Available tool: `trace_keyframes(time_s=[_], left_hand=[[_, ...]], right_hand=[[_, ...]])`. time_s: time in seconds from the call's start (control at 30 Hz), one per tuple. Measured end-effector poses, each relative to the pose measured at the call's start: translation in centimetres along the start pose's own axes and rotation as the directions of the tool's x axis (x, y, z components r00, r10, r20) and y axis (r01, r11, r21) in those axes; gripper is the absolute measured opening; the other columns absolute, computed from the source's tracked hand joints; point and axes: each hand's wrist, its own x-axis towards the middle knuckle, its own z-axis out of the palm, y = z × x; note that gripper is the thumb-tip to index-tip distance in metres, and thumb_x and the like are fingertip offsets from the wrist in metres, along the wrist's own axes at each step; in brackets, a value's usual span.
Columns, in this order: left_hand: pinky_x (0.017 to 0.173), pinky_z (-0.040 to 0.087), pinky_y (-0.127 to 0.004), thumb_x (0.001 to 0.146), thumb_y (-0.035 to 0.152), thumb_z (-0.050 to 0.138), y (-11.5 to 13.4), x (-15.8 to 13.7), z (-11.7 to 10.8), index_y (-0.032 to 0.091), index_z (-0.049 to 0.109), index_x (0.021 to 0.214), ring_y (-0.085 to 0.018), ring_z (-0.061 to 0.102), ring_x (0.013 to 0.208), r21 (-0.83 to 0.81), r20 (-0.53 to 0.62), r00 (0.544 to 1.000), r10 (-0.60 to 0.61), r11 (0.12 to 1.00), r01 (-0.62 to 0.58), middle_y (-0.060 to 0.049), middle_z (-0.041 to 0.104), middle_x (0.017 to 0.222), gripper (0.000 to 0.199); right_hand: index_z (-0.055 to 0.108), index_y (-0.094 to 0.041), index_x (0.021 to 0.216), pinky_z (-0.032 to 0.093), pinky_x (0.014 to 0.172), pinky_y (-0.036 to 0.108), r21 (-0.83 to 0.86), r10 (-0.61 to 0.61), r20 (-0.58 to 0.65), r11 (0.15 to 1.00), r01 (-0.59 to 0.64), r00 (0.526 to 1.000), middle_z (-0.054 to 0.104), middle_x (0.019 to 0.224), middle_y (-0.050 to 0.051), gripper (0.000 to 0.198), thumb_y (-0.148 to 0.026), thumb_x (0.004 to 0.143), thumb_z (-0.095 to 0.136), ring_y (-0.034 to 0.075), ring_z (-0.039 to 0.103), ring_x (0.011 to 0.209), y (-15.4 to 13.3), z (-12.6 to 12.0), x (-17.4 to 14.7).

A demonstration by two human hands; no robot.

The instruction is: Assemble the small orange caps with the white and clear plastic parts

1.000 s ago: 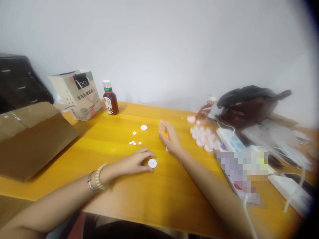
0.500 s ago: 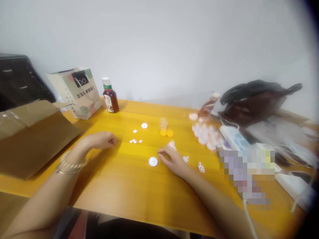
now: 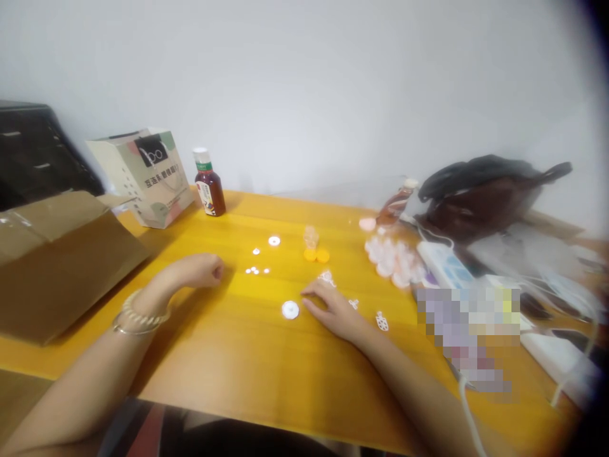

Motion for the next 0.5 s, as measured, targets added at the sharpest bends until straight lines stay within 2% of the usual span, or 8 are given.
trace_keyframes(time_s=[0.1,0.2,0.3,0.37,0.43,0.5], left_hand=[[0.049,0.032,-0.023,0.062,0.02,0.048,0.8,-0.1,-0.4,0.016,0.061,0.066,-0.014,0.052,0.055,-0.039,-0.026,0.998,0.054,0.998,-0.055,-0.002,0.062,0.064,0.014],[0.059,0.039,-0.023,0.067,0.024,0.051,2.9,-0.2,-0.2,0.015,0.061,0.074,-0.014,0.055,0.063,-0.245,-0.139,0.972,0.19,0.944,-0.22,-0.002,0.064,0.073,0.015],[0.067,0.042,-0.023,0.071,0.026,0.054,6.3,-0.5,1.4,0.015,0.059,0.074,-0.013,0.056,0.069,-0.453,-0.274,0.909,0.314,0.792,-0.41,-0.002,0.063,0.075,0.013],[0.068,0.043,-0.023,0.072,0.027,0.056,8.6,-0.7,2.8,0.014,0.058,0.072,-0.012,0.054,0.069,-0.541,-0.336,0.875,0.349,0.689,-0.482,-0.001,0.061,0.072,0.013],[0.067,0.043,-0.022,0.072,0.028,0.059,10.4,-0.9,4.2,0.013,0.058,0.071,-0.011,0.054,0.068,-0.63,-0.355,0.869,0.344,0.599,-0.495,-0.001,0.06,0.071,0.015],[0.064,0.043,-0.022,0.071,0.027,0.061,11.6,-0.9,5.3,0.013,0.057,0.07,-0.01,0.053,0.065,-0.723,-0.347,0.886,0.307,0.515,-0.461,-0.001,0.059,0.068,0.015]], right_hand=[[0.058,-0.019,0.09,0.046,0.078,0.032,0.025,0.016,-0.033,1.0,-0.015,0.999,0.06,0.086,0.006,0.013,-0.024,0.085,0.047,0.017,0.058,0.083,-0.1,0.1,0.0],[0.058,-0.02,0.086,0.047,0.074,0.031,0.057,0.017,-0.115,0.998,-0.011,0.993,0.061,0.081,0.004,0.01,-0.023,0.084,0.048,0.016,0.058,0.078,-0.6,0.3,0.0],[0.058,-0.02,0.083,0.047,0.07,0.029,0.091,0.009,-0.168,0.996,0.006,0.986,0.061,0.078,0.003,0.008,-0.022,0.082,0.051,0.015,0.058,0.074,-1.6,0.8,-0.3],[0.059,-0.02,0.083,0.047,0.07,0.027,0.12,0.005,-0.157,0.993,0.014,0.988,0.062,0.077,0.002,0.008,-0.022,0.081,0.052,0.014,0.058,0.074,-2.3,1.1,-0.5],[0.06,-0.021,0.084,0.046,0.069,0.026,0.154,0.004,-0.126,0.988,0.016,0.992,0.063,0.078,0.002,0.008,-0.022,0.081,0.052,0.013,0.058,0.074,-2.9,1.5,-0.7],[0.061,-0.02,0.083,0.045,0.066,0.025,0.18,0.015,-0.112,0.984,0.005,0.994,0.063,0.077,0.001,0.008,-0.021,0.08,0.053,0.013,0.058,0.071,-3.2,1.7,-0.8]])
